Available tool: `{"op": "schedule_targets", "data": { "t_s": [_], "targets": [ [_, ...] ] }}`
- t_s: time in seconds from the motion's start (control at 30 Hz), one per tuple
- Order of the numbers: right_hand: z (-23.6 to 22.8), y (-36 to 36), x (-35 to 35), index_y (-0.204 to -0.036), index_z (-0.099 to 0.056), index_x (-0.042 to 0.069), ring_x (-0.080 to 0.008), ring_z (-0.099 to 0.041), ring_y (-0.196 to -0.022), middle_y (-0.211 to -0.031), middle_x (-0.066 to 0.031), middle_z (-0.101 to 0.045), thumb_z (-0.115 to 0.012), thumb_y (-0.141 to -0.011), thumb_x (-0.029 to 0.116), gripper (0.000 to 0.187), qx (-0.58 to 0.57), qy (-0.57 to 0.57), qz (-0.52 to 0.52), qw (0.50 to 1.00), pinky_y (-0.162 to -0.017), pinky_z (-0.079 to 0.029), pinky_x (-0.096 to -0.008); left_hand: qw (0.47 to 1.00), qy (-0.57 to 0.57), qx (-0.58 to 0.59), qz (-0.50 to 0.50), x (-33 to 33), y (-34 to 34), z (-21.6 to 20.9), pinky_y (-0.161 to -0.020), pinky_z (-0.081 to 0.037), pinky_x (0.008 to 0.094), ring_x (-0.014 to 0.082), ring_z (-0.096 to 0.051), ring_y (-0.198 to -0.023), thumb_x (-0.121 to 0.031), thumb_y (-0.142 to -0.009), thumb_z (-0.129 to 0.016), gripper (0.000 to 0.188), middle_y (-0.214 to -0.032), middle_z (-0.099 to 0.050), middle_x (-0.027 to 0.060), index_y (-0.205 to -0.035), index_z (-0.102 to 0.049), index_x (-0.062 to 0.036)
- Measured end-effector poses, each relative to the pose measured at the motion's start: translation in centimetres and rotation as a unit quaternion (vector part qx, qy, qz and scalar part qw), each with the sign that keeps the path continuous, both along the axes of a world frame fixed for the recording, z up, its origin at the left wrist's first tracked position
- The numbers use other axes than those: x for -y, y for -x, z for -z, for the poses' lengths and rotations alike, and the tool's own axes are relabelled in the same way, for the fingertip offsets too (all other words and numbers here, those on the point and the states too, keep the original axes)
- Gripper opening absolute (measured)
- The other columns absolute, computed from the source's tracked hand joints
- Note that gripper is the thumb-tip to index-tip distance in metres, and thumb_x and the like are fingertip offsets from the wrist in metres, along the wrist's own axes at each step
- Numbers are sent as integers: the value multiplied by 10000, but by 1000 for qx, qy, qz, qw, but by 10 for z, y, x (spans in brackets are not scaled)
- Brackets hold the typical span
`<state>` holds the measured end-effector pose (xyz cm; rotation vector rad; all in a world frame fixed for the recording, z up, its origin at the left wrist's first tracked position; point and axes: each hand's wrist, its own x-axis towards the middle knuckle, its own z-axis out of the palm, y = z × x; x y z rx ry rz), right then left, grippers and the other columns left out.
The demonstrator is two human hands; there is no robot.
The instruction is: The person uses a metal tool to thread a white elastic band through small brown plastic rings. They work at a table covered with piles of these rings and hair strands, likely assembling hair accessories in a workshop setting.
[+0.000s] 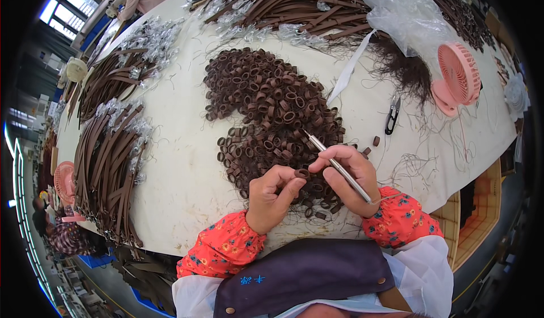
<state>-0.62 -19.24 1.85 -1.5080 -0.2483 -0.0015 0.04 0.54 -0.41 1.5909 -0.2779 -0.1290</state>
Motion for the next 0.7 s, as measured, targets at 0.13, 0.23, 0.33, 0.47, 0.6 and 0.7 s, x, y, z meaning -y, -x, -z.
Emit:
{"op": "schedule_targets", "data": {
  "t_s": [0.13,0.23,0.33,0.47,0.6,0.7],
  "targets": [
    [-8,-3,12,-1048,-581,-22,-99,-637,-769,-849,-66,-668,-504,-985,106,163,29,-86,-27,996,-845,-493,-319,999,-28,-6,25,-6,-1,0,-564,-415,180,35,-523,-633,-77,-959,-602,101,-750,-609,5,-1020,-592,1],
    [-8,-7,20,-971,-608,15,-99,-627,-685,-692,-19,-639,-479,-989,115,164,105,-24,-48,993,-957,-423,-388,998,-52,6,23,-9,-2,3,-563,-420,181,34,-527,-634,-74,-956,-607,100,-756,-612,7,-1015,-595,6],
    [-5,-8,18,-941,-615,37,-100,-619,-636,-594,12,-601,-468,-991,125,178,110,-13,-45,993,-1016,-355,-421,998,-61,18,22,-8,-2,3,-563,-427,181,34,-531,-636,-69,-952,-610,97,-758,-612,5,-1008,-601,10],
    [-4,-8,18,-951,-615,34,-100,-622,-649,-622,5,-612,-468,-989,117,173,110,-7,-51,993,-998,-374,-413,995,-81,43,32,-9,-3,3,-561,-431,182,32,-536,-636,-59,-947,-612,92,-762,-617,8,-1002,-611,15],
    [-3,-7,16,-959,-616,31,-106,-627,-666,-636,0,-616,-468,-992,118,175,108,-17,-53,993,-993,-375,-411,994,-88,58,41,-10,-3,2,-554,-430,183,30,-538,-633,-50,-945,-611,91,-764,-622,14,-1005,-613,18],
    [-2,-8,15,-972,-616,29,-113,-633,-686,-644,-3,-617,-473,-997,128,176,109,-27,-59,992,-994,-375,-405,993,-88,60,46,-9,-3,2,-555,-432,183,32,-541,-632,-46,-944,-609,91,-764,-624,17,-1007,-614,20]
  ]
}}
